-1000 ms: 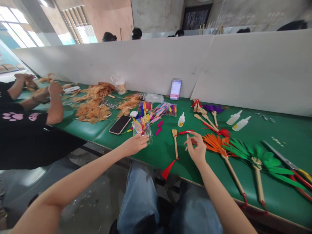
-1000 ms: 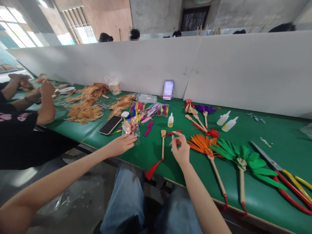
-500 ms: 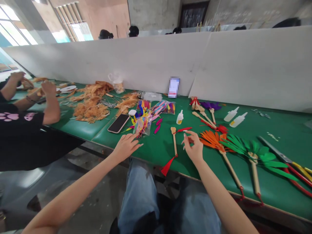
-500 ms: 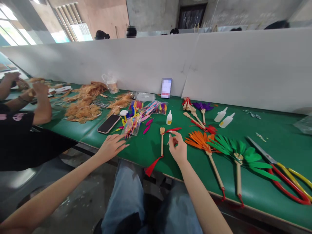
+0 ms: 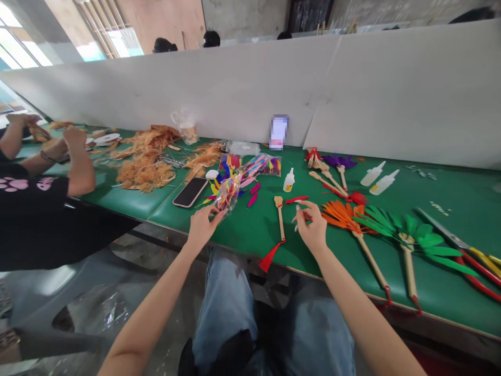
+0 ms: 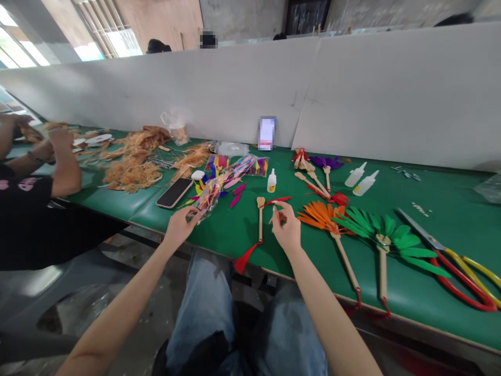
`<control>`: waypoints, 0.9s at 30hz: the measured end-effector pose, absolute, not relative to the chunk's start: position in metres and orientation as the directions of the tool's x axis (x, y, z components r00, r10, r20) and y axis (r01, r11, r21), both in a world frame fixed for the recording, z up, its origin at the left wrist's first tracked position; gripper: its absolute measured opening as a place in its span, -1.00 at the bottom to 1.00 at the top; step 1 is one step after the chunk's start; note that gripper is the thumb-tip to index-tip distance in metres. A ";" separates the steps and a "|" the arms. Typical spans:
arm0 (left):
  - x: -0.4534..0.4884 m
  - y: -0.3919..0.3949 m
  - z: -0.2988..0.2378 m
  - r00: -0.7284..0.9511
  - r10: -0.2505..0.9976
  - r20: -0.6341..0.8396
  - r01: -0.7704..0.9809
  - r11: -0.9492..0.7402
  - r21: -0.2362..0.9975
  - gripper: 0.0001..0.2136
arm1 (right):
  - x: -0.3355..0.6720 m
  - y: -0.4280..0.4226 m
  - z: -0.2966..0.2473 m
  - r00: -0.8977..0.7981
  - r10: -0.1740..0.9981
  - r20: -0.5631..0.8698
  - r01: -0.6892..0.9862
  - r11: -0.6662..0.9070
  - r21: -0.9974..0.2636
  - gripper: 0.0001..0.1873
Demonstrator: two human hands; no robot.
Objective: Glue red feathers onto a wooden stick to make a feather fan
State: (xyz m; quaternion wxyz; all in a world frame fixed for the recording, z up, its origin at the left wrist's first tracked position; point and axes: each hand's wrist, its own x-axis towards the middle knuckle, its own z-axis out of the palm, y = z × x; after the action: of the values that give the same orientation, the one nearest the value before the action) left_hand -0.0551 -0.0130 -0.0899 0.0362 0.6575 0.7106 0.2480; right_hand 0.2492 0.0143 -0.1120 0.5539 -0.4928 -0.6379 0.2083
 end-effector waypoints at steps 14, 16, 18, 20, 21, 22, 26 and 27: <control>-0.060 0.000 -0.096 -0.101 0.941 0.324 0.994 0.079 0.081 -0.87 | 0.249 0.015 -0.115 0.098 0.859 0.503 0.410 0.426 -0.807 -0.76; -0.063 0.001 -0.097 -0.061 0.948 0.312 0.994 0.030 0.104 -0.90 | 0.249 0.015 -0.115 0.099 0.860 0.501 0.405 0.425 -0.810 -0.76; -0.066 0.002 -0.097 -0.023 0.948 0.317 0.992 -0.019 0.128 -0.93 | 0.250 0.015 -0.114 0.100 0.861 0.498 0.402 0.423 -0.812 -0.77; -0.070 0.001 -0.098 -0.006 0.942 0.335 0.988 -0.045 0.145 -0.92 | 0.250 0.015 -0.114 0.107 0.861 0.498 0.402 0.421 -0.813 -0.77; -0.071 0.000 -0.099 0.000 0.938 0.346 0.988 -0.054 0.147 -0.92 | 0.250 0.015 -0.113 0.108 0.860 0.498 0.402 0.421 -0.813 -0.77; -0.073 -0.002 -0.099 0.008 0.934 0.358 0.988 -0.063 0.142 -0.91 | 0.250 0.015 -0.113 0.108 0.860 0.499 0.403 0.421 -0.813 -0.77; -0.079 -0.010 -0.093 0.073 0.920 0.385 0.988 -0.120 0.099 -0.83 | 0.251 0.014 -0.111 0.100 0.861 0.499 0.412 0.421 -0.808 -0.78; -0.080 -0.013 -0.090 0.085 0.920 0.383 0.987 -0.130 0.093 -0.81 | 0.250 0.014 -0.111 0.098 0.862 0.497 0.413 0.419 -0.808 -0.77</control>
State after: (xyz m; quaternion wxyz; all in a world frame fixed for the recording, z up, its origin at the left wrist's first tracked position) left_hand -0.0800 -0.0126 -0.0899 -0.0948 0.7305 0.6526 0.1773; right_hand 0.2504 0.0140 -0.1114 0.5481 -0.4985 -0.6397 0.2046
